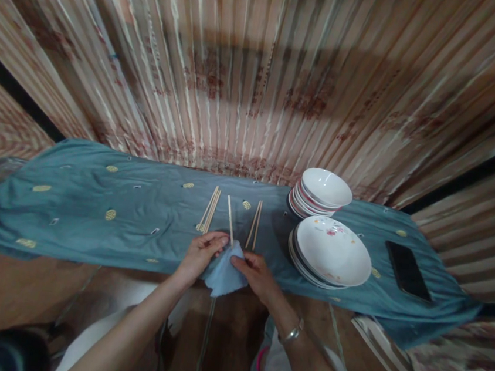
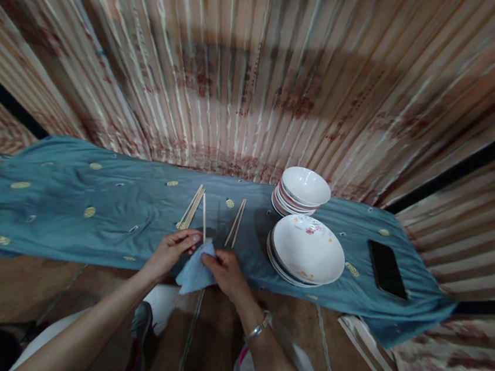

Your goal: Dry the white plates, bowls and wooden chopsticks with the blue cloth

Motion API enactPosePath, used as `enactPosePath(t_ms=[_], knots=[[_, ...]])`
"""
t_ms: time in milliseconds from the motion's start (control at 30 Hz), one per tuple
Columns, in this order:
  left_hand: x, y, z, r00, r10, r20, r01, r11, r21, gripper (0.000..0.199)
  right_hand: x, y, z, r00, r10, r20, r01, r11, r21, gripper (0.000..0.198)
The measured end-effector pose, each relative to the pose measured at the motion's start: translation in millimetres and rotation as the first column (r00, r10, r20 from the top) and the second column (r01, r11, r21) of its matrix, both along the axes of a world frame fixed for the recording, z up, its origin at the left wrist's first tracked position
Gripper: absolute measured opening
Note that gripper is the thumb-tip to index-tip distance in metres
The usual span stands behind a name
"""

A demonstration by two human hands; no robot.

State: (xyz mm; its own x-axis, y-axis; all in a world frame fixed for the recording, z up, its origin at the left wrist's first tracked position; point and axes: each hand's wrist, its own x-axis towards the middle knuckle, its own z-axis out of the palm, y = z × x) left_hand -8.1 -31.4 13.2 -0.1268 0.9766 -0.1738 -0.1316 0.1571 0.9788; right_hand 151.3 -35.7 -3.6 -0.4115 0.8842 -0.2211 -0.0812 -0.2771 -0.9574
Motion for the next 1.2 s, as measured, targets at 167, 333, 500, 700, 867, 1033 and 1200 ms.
enactPosePath(t_ms=[167, 333, 500, 700, 867, 1033, 1200], knots=[[9, 0, 0.0, 0.998, -0.031, 0.046, 0.031, 1.0, -0.004, 0.031, -1, -3, -4, 0.997, 0.059, 0.046, -0.061, 0.998, 0.026, 0.046], [17, 0, 0.2, 0.996, -0.034, 0.08, 0.037, 0.999, -0.037, 0.03, 4, -2, -8, 0.996, 0.045, 0.072, -0.047, 0.998, 0.028, 0.049], [22, 6, -5.0, 0.995, -0.03, 0.092, 0.034, 0.998, -0.043, 0.027, 7, -2, -9, 0.995, 0.031, 0.089, -0.034, 0.999, 0.031, 0.05], [22, 17, -9.7, 0.996, -0.009, 0.089, 0.015, 0.998, -0.067, 0.027, 9, -6, -9, 0.988, 0.056, 0.143, -0.061, 0.998, 0.029, 0.047], [18, 32, -15.8, 0.999, 0.009, 0.047, -0.005, 0.997, -0.075, 0.034, 15, -10, -3, 0.942, 0.257, 0.215, -0.272, 0.961, 0.041, 0.045], [20, 54, -31.7, 0.999, 0.0, -0.046, -0.003, 0.998, -0.068, 0.035, 24, -14, 7, 0.82, 0.441, 0.365, -0.508, 0.854, 0.11, 0.036], [28, 74, -49.3, 0.972, -0.045, -0.231, 0.034, 0.998, -0.051, 0.031, 25, -14, 12, 0.792, 0.411, 0.451, -0.529, 0.831, 0.171, 0.033]])
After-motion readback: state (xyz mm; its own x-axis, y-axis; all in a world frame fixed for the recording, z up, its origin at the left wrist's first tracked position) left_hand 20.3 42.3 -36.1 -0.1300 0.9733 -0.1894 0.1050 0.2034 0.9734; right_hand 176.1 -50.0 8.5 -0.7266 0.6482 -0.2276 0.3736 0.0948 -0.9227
